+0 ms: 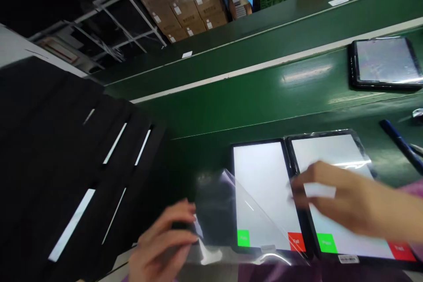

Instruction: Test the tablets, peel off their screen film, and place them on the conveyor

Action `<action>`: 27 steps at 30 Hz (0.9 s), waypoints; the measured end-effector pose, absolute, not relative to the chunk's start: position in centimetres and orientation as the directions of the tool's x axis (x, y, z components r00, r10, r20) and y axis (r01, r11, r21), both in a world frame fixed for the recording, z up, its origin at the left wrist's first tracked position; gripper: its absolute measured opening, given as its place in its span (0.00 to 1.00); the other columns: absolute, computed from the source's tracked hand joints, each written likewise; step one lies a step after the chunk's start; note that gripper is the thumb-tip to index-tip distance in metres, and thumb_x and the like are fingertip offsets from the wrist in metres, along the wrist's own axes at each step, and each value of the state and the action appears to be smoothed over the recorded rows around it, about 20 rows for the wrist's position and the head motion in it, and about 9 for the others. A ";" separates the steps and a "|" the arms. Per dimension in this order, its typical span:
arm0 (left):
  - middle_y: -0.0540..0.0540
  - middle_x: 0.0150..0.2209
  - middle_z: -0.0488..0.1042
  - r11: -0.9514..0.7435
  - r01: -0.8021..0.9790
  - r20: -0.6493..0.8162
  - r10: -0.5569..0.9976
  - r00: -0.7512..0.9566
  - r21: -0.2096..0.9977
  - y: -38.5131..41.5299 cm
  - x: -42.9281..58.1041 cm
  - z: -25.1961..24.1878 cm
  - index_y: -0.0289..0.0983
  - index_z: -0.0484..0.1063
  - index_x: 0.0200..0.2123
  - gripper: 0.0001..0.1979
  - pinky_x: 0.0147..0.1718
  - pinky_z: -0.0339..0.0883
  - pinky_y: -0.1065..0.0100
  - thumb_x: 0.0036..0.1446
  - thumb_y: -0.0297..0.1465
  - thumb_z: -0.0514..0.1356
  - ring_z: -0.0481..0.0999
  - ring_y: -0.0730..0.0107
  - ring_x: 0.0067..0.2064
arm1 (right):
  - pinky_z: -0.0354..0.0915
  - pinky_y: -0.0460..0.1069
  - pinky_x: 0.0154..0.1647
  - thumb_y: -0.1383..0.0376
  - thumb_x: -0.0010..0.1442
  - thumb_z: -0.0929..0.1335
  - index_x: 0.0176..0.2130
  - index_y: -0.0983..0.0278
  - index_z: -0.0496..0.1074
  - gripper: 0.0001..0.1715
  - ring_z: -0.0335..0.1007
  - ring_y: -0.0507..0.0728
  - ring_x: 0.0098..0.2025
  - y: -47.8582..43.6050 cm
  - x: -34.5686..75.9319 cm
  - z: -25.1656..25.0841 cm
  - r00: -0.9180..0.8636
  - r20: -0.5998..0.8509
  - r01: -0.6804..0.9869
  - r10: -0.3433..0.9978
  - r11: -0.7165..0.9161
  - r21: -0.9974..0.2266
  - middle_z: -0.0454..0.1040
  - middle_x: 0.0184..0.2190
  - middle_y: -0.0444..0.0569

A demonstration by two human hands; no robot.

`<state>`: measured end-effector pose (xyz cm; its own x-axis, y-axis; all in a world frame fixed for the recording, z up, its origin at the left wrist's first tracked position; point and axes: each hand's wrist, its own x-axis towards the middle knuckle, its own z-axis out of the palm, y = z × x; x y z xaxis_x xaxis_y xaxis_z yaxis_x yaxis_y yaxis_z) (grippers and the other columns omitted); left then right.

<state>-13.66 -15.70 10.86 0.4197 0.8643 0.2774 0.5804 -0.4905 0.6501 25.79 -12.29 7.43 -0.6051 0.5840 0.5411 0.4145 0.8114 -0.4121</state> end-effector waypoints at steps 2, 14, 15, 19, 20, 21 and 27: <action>0.48 0.35 0.77 -0.533 0.581 0.407 0.846 0.345 0.615 -12.2 -11.4 10.6 0.48 0.83 0.33 0.08 0.46 0.81 0.58 0.60 0.28 0.65 0.80 0.61 0.41 | 0.76 0.45 0.42 0.67 0.81 0.54 0.51 0.54 0.80 0.29 0.75 0.49 0.44 -15.3 22.6 7.7 -0.794 0.461 0.286 0.396 0.913 -0.291 0.78 0.56 0.36; 0.45 0.49 0.85 -0.436 0.515 0.174 0.861 0.479 0.738 -3.0 -5.1 4.6 0.42 0.79 0.54 0.17 0.66 0.65 0.47 0.68 0.39 0.58 0.83 0.55 0.54 | 0.64 0.52 0.28 0.74 0.67 0.68 0.27 0.63 0.75 0.17 0.66 0.56 0.30 -15.6 20.1 6.7 -0.863 0.316 0.359 0.395 0.918 -0.168 0.69 0.24 0.45; 0.44 0.50 0.84 -0.392 0.494 0.145 0.873 0.466 0.776 -3.0 -5.2 4.3 0.42 0.79 0.55 0.18 0.67 0.64 0.48 0.69 0.41 0.58 0.82 0.55 0.56 | 0.63 0.51 0.25 0.75 0.65 0.69 0.27 0.63 0.75 0.15 0.66 0.55 0.28 -14.5 20.3 6.7 -0.861 0.305 0.363 0.408 0.911 -0.196 0.70 0.24 0.44; 0.38 0.48 0.85 -0.063 0.167 0.016 0.962 0.271 0.984 -3.0 -5.8 2.8 0.39 0.79 0.49 0.32 0.64 0.68 0.47 0.63 0.61 0.59 0.82 0.48 0.56 | 0.69 0.47 0.29 0.81 0.64 0.68 0.38 0.64 0.78 0.14 0.76 0.52 0.31 -8.4 21.3 6.9 -0.790 0.272 0.360 0.550 0.774 -0.521 0.80 0.32 0.42; 0.38 0.47 0.85 0.007 0.047 -0.017 0.978 0.206 0.999 -3.1 -6.0 2.4 0.39 0.79 0.47 0.36 0.63 0.69 0.46 0.58 0.66 0.59 0.81 0.47 0.57 | 0.71 0.46 0.32 0.79 0.65 0.68 0.40 0.64 0.79 0.14 0.78 0.51 0.32 -6.8 21.7 7.0 -0.737 0.284 0.361 0.613 0.713 -0.601 0.81 0.34 0.42; 0.38 0.48 0.84 0.055 -0.053 -0.047 0.988 0.150 0.997 -3.3 -6.2 2.0 0.40 0.79 0.46 0.39 0.62 0.70 0.46 0.55 0.69 0.58 0.80 0.46 0.58 | 0.72 0.46 0.33 0.77 0.66 0.69 0.39 0.63 0.79 0.11 0.78 0.52 0.32 -5.2 22.1 7.2 -0.665 0.296 0.370 0.686 0.647 -0.667 0.82 0.34 0.42; 0.42 0.60 0.79 0.170 -0.194 -0.172 0.985 0.010 0.966 -9.0 -7.1 0.3 0.47 0.80 0.51 0.37 0.65 0.65 0.45 0.53 0.69 0.60 0.70 0.46 0.68 | 0.71 0.45 0.23 0.72 0.64 0.75 0.39 0.66 0.79 0.03 0.72 0.48 0.24 -0.5 24.8 9.7 -0.171 0.127 0.382 0.977 0.185 -0.906 0.81 0.36 0.43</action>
<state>-7.05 -8.97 0.26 0.0097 0.9851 -0.1715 -0.1943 0.1701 0.9661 24.78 -0.48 9.66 -0.1712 0.9770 0.1275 0.3817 0.1851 -0.9056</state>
